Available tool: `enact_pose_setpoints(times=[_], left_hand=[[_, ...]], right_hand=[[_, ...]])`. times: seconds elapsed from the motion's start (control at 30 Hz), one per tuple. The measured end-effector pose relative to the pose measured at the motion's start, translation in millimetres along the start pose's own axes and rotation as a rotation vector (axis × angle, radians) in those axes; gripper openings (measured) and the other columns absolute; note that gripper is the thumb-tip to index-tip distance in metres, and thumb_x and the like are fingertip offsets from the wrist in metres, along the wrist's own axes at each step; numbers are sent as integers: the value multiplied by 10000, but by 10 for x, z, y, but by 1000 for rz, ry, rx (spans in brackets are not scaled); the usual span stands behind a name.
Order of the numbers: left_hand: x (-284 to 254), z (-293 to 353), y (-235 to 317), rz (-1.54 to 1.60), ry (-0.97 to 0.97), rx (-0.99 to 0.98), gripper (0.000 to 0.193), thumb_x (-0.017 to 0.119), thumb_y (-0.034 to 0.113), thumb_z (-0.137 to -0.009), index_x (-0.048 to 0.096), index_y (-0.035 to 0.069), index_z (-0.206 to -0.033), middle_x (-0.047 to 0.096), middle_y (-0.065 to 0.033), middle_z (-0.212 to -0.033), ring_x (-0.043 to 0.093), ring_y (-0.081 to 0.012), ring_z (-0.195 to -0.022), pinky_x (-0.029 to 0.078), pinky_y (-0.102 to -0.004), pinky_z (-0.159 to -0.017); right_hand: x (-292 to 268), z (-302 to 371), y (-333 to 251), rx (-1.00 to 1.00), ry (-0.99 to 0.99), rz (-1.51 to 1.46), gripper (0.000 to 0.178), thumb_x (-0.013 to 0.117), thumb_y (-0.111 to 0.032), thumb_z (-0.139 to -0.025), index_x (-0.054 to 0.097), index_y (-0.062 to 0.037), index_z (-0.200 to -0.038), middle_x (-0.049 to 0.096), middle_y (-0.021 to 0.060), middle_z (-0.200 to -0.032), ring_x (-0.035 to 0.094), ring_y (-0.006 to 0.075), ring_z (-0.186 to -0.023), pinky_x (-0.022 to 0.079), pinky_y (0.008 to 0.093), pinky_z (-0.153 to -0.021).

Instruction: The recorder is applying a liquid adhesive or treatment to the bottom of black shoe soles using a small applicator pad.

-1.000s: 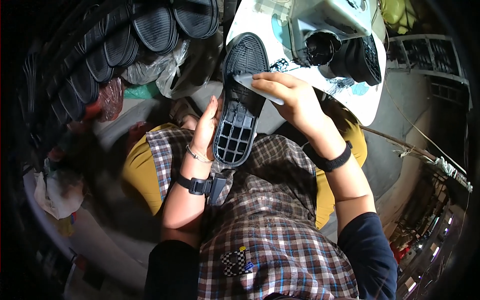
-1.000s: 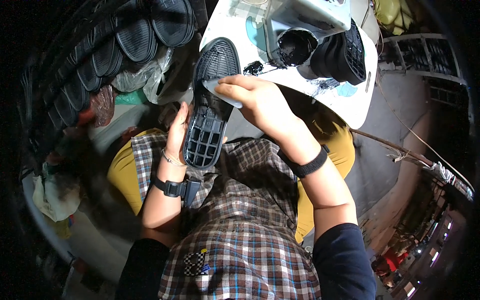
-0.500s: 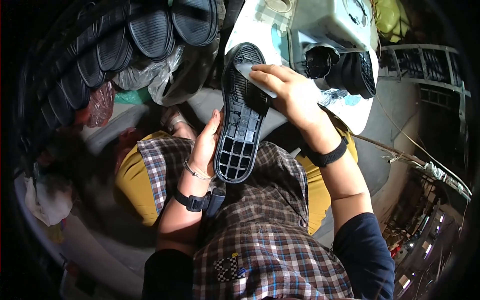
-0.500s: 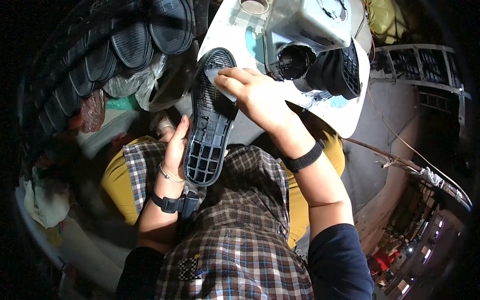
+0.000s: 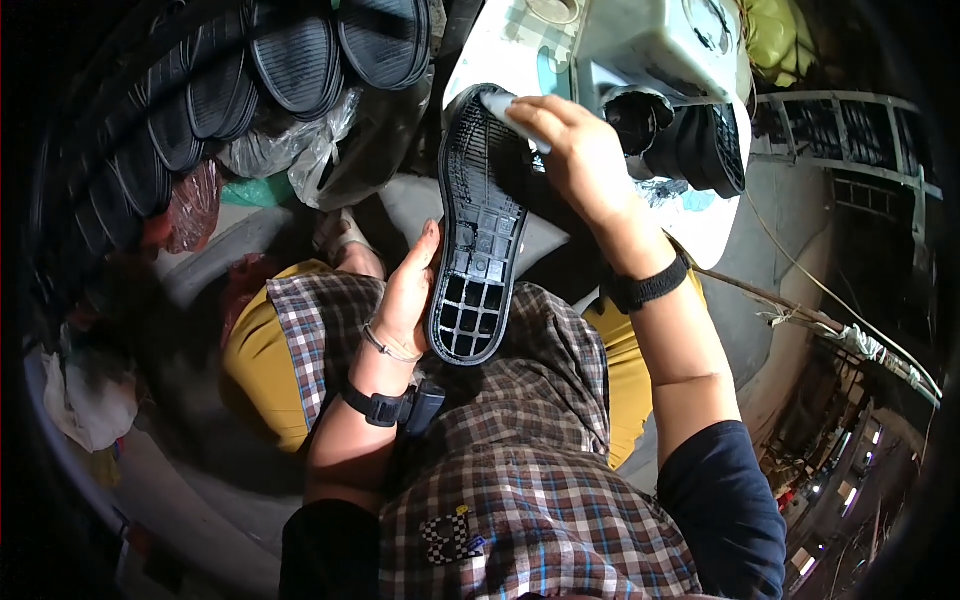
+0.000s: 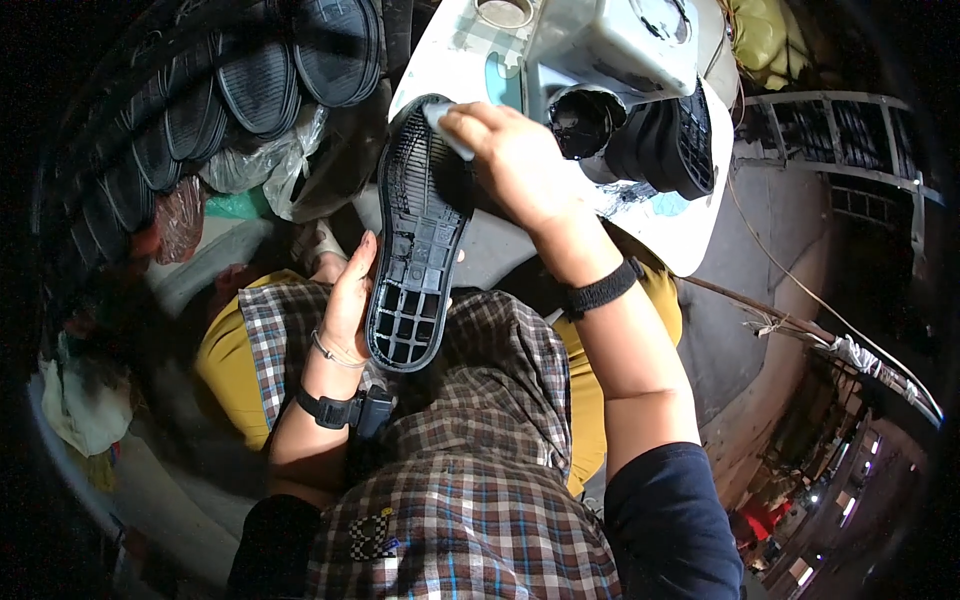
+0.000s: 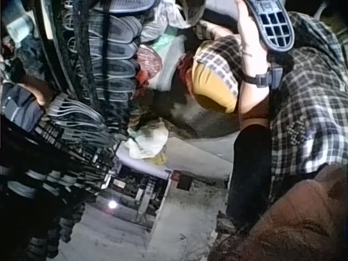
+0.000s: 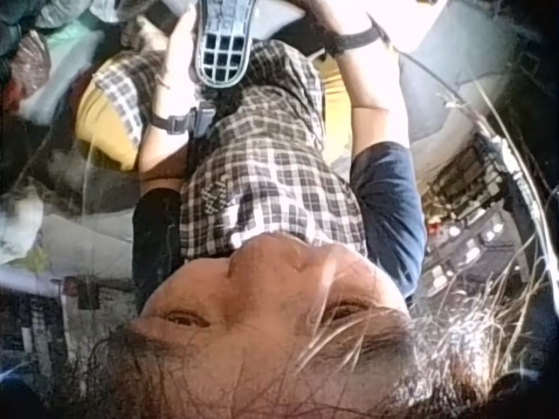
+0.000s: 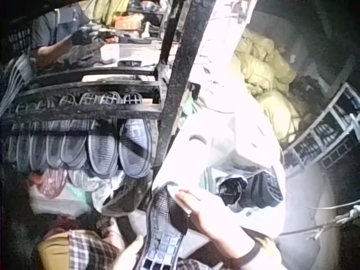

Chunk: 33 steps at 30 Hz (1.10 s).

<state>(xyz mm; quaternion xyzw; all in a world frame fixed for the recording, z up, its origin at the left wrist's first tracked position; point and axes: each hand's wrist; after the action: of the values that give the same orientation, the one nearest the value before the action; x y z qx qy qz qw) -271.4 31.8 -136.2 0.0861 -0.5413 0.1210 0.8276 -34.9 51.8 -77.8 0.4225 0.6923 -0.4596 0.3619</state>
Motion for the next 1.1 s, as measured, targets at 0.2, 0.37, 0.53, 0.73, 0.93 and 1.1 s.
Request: enact_pose_setpoints(times=[0.2, 0.37, 0.53, 0.73, 0.93, 1.1], left_hand=[[38, -8, -37, 48, 29, 21, 635, 324, 490, -1000, 438, -26, -1353, 543, -242, -1292, 636, -303, -1056, 541, -413, -895], [34, -26, -45, -10, -30, 43, 578, 335, 449, -1012, 445, -6, -1352, 563, -220, -1273, 628, -267, -1076, 535, -391, -906], [82, -43, -122, -28, 51, 70, 531, 372, 421, -1012, 468, 10, -1335, 597, -170, -1236, 632, -251, -1066, 529, -385, -917], [-74, -71, -146, -10, -45, 46, 494, 391, 423, -1009, 512, 35, -1290, 625, -142, -1186, 642, -241, -1039, 532, -378, -904], [160, -60, -150, -53, -35, 197, 449, 431, 362, -1003, 488, 45, -1317, 617, -113, -1207, 628, -228, -1064, 518, -382, -926], [490, -67, 55, -16, -111, 394, 489, 603, 194, -812, 514, 9, -1256, 578, -119, -1245, 539, -276, -1165, 388, -432, -1040]], right_hand=[[-91, 105, -137, 38, -61, 10, 457, 575, 58, -687, 607, -80, -1121, 629, 84, -1123, 625, 303, -960, 531, 360, -817], [-21, 63, -190, -39, -56, 31, 417, 580, 42, -699, 612, -79, -1097, 638, 74, -1087, 631, 278, -939, 536, 349, -793], [16, -48, -90, 60, -27, 107, 326, 556, 3, -747, 616, -70, -1060, 634, 81, -1014, 636, 291, -908, 532, 361, -762], [-62, -74, -219, 248, -57, 184, 193, 561, -43, -808, 622, -51, -991, 641, 115, -895, 652, 323, -819, 535, 401, -701], [-453, 299, -196, 491, 281, -58, 126, 662, -119, -869, 669, -45, -970, 671, 143, -808, 662, 276, -668, 518, 329, -615], [-665, 649, 76, 689, 458, -106, 144, 663, -139, -887, 675, -27, -976, 659, 112, -732, 622, 167, -611, 495, 277, -599]])
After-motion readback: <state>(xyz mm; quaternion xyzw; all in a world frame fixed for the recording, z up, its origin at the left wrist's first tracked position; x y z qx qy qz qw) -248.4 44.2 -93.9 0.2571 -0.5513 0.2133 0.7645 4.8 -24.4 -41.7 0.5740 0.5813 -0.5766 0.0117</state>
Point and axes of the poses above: each hand's wrist, its own z-axis away from the middle knuckle, its own x-axis out of the palm, y = z × x
